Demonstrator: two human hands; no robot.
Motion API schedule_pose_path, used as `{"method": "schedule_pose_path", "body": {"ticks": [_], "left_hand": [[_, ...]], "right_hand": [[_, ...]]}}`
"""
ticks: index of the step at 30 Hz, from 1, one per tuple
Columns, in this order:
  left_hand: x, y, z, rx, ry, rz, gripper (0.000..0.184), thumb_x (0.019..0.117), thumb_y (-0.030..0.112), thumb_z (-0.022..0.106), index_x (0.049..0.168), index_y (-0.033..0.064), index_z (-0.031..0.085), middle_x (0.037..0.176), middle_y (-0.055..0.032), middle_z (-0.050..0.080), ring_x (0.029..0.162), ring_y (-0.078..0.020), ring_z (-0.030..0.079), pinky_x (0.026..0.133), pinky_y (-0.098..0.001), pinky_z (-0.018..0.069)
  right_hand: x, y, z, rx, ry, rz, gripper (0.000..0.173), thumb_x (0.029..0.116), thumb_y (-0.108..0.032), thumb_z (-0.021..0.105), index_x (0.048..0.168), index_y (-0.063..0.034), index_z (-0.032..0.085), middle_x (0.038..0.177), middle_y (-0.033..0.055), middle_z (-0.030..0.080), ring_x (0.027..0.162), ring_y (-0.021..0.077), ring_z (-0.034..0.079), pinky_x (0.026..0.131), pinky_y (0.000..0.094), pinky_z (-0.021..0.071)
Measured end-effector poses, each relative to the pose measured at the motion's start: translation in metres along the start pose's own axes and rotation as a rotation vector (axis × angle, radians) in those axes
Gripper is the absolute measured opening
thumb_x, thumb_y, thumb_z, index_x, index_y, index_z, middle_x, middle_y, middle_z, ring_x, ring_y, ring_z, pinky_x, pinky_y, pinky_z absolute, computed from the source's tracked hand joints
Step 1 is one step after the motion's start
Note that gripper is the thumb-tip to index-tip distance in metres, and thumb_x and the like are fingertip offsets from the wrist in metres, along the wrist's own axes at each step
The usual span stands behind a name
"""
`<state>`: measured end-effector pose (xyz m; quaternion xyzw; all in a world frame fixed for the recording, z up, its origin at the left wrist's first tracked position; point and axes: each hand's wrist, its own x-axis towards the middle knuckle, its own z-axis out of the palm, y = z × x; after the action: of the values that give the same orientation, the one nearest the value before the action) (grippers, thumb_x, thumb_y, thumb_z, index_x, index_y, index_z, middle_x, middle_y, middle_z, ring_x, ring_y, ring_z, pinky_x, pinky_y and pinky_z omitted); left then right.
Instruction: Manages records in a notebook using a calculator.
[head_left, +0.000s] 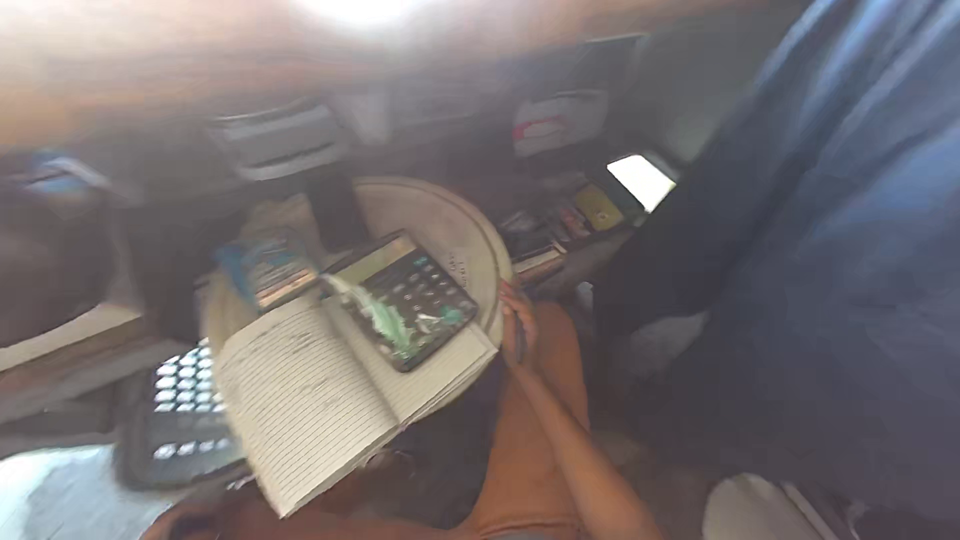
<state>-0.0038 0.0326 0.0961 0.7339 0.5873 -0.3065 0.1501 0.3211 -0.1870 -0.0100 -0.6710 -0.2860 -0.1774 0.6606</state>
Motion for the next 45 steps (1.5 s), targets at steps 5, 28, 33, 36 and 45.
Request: {"method": "schedule_pose_path", "body": {"ticks": [5, 28, 33, 36, 45], "left_hand": [[0.140, -0.063, 0.061, 0.037, -0.054, -0.081, 0.065, 0.0941, 0.063, 0.059, 0.121, 0.0050, 0.072, 0.130, -0.0234, 0.066, 0.127, -0.0418, 0.058, 0.105, -0.0666, 0.0409], [0.172, -0.077, 0.077, 0.132, -0.094, -0.131, 0.077, 0.0975, 0.070, 0.044, 0.119, 0.0012, 0.072, 0.132, -0.0228, 0.065, 0.130, -0.0389, 0.058, 0.107, -0.0647, 0.0389], [0.175, -0.072, 0.077, 0.112, -0.078, -0.147, 0.078, 0.0957, 0.069, 0.049, 0.121, -0.0017, 0.070, 0.131, -0.0249, 0.065, 0.130, -0.0398, 0.058, 0.108, -0.0647, 0.0378], [0.169, -0.067, 0.072, 0.102, -0.078, -0.147, 0.077, 0.0956, 0.069, 0.050, 0.121, -0.0021, 0.069, 0.131, -0.0252, 0.065, 0.129, -0.0405, 0.058, 0.108, -0.0643, 0.0378], [0.173, -0.074, 0.074, 0.095, -0.100, -0.140, 0.076, 0.0981, 0.066, 0.048, 0.118, -0.0040, 0.070, 0.129, -0.0273, 0.065, 0.128, -0.0432, 0.058, 0.107, -0.0670, 0.0378]], "right_hand": [[0.006, -0.003, -0.006, -0.009, -0.054, -0.042, 0.031, 0.0993, -0.004, 0.047, 0.107, 0.0169, 0.068, 0.125, 0.0289, 0.068, 0.128, 0.0351, 0.061, 0.112, 0.0394, 0.0465], [0.174, -0.039, 0.121, 0.246, -0.837, 0.785, 0.028, 0.1107, -0.019, 0.045, 0.127, -0.0045, 0.062, 0.100, 0.0015, 0.065, 0.081, 0.0058, 0.059, 0.072, 0.0221, 0.0504], [0.171, -0.034, 0.127, 0.319, -0.829, 0.697, 0.020, 0.1062, -0.004, 0.049, 0.120, -0.0010, 0.062, 0.104, 0.0036, 0.066, 0.087, 0.0068, 0.062, 0.079, 0.0231, 0.0531], [0.179, -0.037, 0.122, 0.359, -0.754, 0.697, 0.019, 0.1056, -0.002, 0.049, 0.118, -0.0017, 0.063, 0.100, 0.0016, 0.067, 0.084, 0.0062, 0.064, 0.077, 0.0228, 0.0551], [0.281, -0.016, 0.103, 0.178, -0.684, 0.547, 0.023, 0.1060, -0.003, 0.048, 0.126, -0.0009, 0.059, 0.103, 0.0019, 0.065, 0.086, 0.0057, 0.062, 0.078, 0.0229, 0.0541]]}}
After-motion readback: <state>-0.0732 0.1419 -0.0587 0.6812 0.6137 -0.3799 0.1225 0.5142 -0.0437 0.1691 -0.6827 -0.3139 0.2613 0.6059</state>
